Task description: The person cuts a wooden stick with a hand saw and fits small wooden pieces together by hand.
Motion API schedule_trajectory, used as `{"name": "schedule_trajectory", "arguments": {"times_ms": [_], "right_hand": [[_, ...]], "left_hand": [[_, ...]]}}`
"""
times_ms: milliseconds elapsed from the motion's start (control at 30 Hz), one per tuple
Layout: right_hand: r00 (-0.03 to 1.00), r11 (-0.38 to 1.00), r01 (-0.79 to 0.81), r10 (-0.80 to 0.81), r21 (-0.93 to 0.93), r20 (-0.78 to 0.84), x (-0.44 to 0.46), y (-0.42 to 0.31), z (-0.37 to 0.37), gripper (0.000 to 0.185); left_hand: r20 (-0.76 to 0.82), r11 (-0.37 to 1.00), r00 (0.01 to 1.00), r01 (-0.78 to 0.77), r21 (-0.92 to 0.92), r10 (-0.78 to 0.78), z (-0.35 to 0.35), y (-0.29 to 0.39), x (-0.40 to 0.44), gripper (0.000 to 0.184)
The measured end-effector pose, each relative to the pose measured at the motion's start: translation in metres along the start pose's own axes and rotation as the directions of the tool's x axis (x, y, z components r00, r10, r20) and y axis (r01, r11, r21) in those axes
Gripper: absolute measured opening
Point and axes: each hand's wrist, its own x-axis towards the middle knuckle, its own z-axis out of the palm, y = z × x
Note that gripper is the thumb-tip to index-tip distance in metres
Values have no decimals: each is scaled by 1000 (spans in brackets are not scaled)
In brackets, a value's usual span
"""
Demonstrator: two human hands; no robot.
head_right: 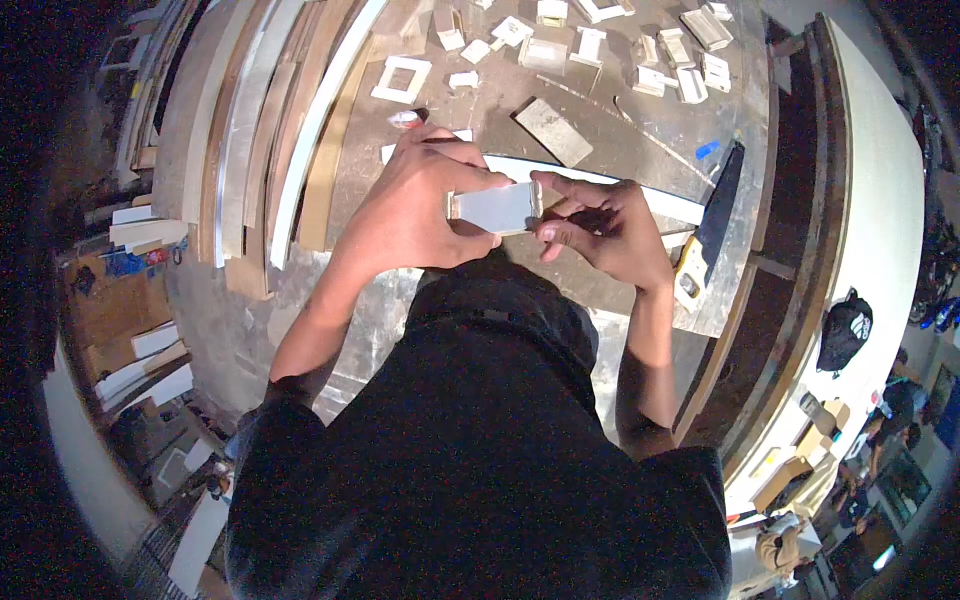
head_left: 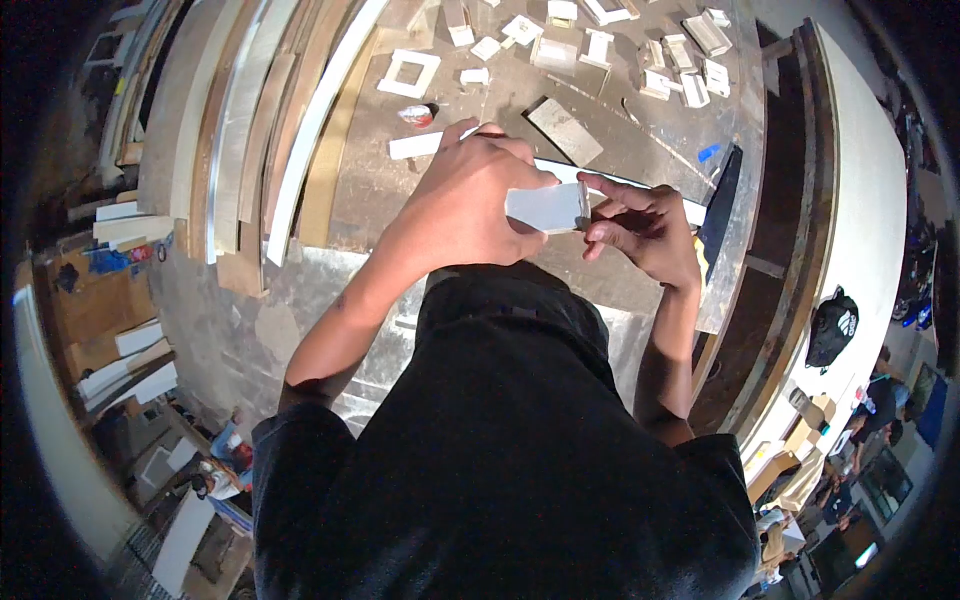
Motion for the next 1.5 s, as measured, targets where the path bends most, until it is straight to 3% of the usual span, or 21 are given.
{"name": "schedule_trajectory", "arguments": {"times_ms": [667, 933, 1067, 1233, 1333, 1433, 1500], "right_hand": [[999, 999, 34, -34, -28, -4, -1, -4, 0, 45], [999, 994, 4, 2, 111, -53, 0, -5, 7, 53], [999, 997, 31, -28, 73, -34, 0, -2, 4, 52], [999, 997, 42, -39, 72, -33, 1, 0, 5, 50], [999, 998, 26, -24, 61, -33, 2, 1, 5, 52], [999, 994, 34, -32, 107, -16, 3, 4, 6, 56], [999, 992, 23, -19, 124, -32, 3, 8, 6, 58]], "left_hand": [[-32, 1000, 999, 15, 7, -15, 1, 0, -5, 43], [-6, 1000, 1000, 27, 3, -27, -2, -2, -6, 46], [-14, 1000, 1000, 18, 14, -18, -4, -2, -6, 47], [84, 997, 995, 59, -45, -55, -4, -3, -3, 49], [-23, 999, 1000, 3, -36, -4, -1, -5, -7, 48], [43, 984, 998, 49, -171, -42, 4, -14, -5, 49], [21, 987, 998, 57, -149, -55, 5, -15, -6, 48]]}}
